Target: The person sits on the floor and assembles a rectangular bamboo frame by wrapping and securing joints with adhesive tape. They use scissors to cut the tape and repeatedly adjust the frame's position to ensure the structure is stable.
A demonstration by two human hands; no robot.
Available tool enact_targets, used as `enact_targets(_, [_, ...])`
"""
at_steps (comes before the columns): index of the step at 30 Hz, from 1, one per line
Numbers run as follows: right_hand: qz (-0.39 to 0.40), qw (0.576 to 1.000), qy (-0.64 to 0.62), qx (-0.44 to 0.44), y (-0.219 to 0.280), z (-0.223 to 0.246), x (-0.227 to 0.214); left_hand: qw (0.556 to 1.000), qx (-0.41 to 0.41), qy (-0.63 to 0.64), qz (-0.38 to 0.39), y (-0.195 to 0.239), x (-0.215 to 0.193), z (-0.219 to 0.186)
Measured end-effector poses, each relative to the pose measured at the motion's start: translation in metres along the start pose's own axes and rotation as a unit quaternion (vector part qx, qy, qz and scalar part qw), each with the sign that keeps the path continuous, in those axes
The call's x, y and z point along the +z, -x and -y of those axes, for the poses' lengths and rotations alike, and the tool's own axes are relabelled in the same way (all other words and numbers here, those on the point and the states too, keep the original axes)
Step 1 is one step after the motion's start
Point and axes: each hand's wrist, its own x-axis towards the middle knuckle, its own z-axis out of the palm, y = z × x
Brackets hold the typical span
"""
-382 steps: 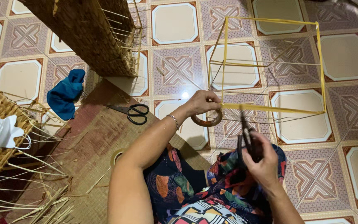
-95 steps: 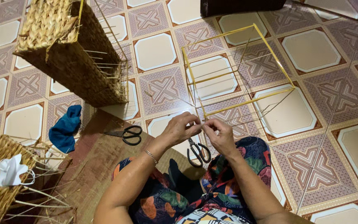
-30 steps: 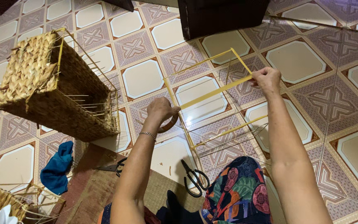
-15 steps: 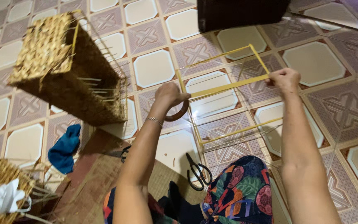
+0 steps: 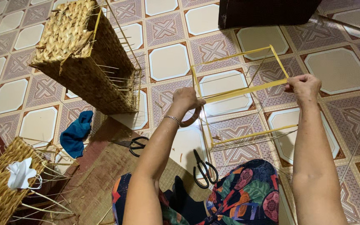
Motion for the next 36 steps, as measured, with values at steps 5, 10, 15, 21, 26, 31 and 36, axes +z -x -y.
enact_targets(5, [-0.004, 1.0, -0.001, 0.014, 0.002, 0.002, 0.003, 0.999, 0.0, 0.03, -0.013, 0.003, 0.005, 0.005])
enact_targets(10, [-0.005, 1.0, -0.01, 0.027, 0.005, 0.009, 0.005, 0.998, -0.021, 0.06, -0.011, 0.012, 0.003, 0.004])
enact_targets(15, [0.003, 1.0, -0.011, 0.01, 0.007, 0.005, 0.004, 0.995, -0.015, 0.1, -0.025, 0.017, -0.003, 0.01])
enact_targets(21, [0.01, 0.999, -0.031, 0.001, 0.001, 0.0, 0.003, 0.991, -0.055, 0.121, -0.011, 0.009, -0.001, 0.008])
enact_targets(26, [0.0, 1.0, -0.022, 0.002, 0.012, 0.016, 0.009, 0.989, 0.038, 0.097, -0.102, 0.001, 0.014, 0.013])
enact_targets(31, [0.036, 0.985, 0.157, -0.069, 0.021, 0.02, 0.008, 0.963, 0.163, 0.07, -0.203, 0.004, 0.04, 0.004])
enact_targets(36, [0.069, 0.848, 0.455, -0.264, 0.018, 0.018, -0.002, 0.961, 0.18, 0.021, -0.208, -0.003, 0.05, 0.001])
